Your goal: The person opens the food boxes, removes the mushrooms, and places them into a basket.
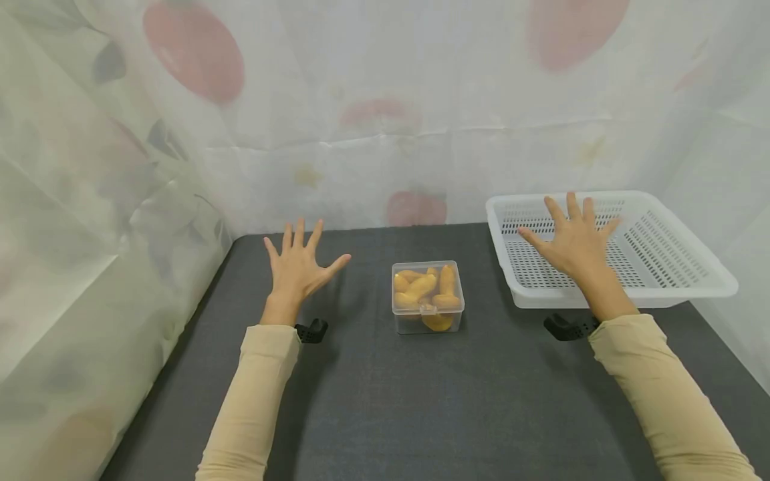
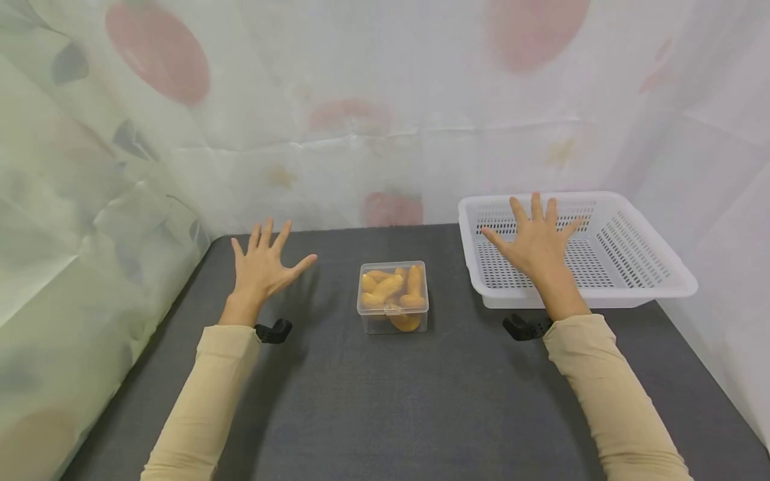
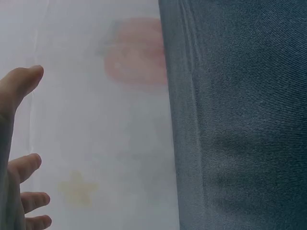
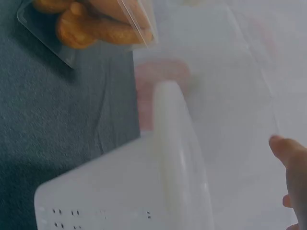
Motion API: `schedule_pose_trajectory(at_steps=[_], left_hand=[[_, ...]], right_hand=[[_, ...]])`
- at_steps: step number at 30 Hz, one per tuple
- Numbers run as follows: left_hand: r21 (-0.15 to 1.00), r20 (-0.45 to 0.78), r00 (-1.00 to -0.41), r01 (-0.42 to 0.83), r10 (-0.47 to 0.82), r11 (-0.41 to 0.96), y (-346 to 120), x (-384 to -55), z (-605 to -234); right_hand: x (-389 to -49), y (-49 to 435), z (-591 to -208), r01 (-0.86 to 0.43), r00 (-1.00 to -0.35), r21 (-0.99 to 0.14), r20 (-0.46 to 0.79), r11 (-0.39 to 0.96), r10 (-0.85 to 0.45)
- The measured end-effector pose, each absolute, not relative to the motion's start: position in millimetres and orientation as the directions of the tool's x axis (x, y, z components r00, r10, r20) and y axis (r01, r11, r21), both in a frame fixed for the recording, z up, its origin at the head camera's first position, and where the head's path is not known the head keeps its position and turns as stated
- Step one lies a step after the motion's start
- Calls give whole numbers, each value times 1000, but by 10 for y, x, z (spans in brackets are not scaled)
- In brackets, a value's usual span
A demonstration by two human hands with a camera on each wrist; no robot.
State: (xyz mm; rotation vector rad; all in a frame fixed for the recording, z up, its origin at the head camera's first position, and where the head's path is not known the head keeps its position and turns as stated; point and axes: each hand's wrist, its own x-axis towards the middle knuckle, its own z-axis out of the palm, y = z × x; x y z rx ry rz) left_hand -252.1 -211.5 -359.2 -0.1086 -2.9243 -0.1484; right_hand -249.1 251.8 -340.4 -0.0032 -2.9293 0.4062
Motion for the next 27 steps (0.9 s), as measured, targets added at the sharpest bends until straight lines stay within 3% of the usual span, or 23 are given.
schedule_pose_trajectory(at_steps=[8, 19, 27], left_hand=[[85, 238, -965, 135, 112, 987, -2089, -2453, -3594], [135, 378, -903, 273, 205, 952, -1975, -2273, -3691], [333, 386, -884, 400, 263, 854, -1816, -2163, -3847]], right_hand=[[-2401, 2410, -3431, -110, -959, -309, 282, 945, -19], [-2263, 2173, -3605, -335, -851, -395, 516, 855, -95], [-2122, 1966, -3783, -462, -785, -400, 599, 792, -155]])
